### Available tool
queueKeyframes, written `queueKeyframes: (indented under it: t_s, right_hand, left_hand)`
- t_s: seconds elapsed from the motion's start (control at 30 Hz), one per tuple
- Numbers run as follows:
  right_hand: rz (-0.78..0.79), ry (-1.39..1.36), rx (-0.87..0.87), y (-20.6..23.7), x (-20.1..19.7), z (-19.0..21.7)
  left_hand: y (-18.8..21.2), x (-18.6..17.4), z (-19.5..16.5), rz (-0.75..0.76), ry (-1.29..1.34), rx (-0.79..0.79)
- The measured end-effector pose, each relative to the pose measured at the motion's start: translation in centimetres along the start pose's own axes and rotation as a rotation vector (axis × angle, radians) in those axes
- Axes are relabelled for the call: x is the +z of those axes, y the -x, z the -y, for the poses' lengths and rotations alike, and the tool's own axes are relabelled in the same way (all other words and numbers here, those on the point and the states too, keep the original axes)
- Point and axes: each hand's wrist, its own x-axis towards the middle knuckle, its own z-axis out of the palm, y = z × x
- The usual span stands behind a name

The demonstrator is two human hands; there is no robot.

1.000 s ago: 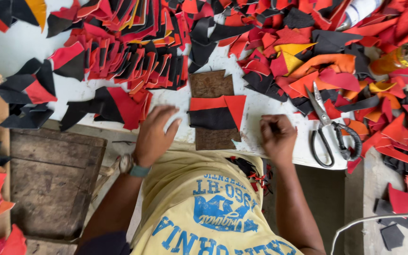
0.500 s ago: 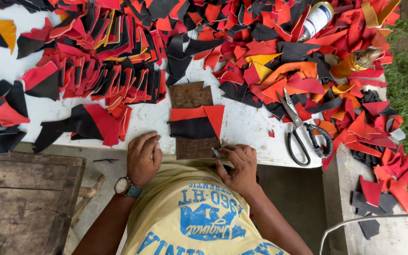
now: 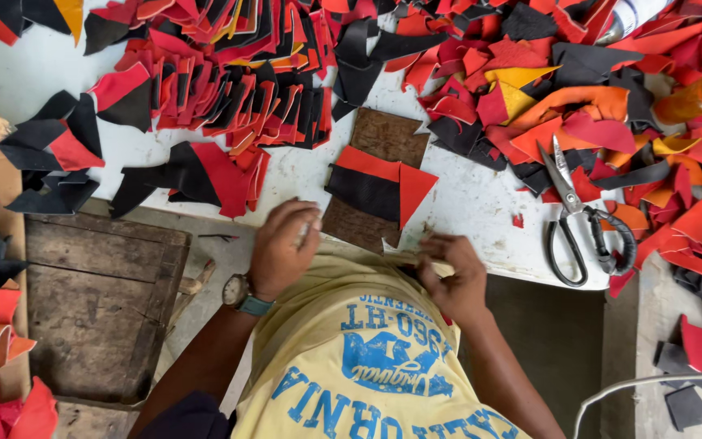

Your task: The person uses shears to cut red and black fabric pieces on a white table. They repeatedly pick up fabric, align it, cut along edges, and place the cut pieces into a cardboard box. The process is continuous and repetitive throughout the clip.

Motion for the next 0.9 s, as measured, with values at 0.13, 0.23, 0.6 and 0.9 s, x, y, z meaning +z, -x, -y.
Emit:
queueKeyframes:
  t_s: [0.13,0.23,0.6,0.9]
  right_hand:
    - [-0.037,0.009,0.292,-2.7,-0.8,-0.3]
    - [-0.019,0.195,0.1,-5.3,-0.8,-0.2]
    - [0.193,0.187,0.105,-10.7,-0.3,-1.1]
    - [0.238,0.264,0.023,-11.5,0.6,-2.0]
  left_hand:
    - [-1.8,1.4,-1.9,0.188,-0.118,0.261]
    - [-3.3,2.4,-2.8,0.282,-0.193,0.31]
    - [-3.5,3.6,-3.2,0.754,-0.339,0.146]
    - [-3.6,4.0,-2.8,0.908,-0.34,0.133]
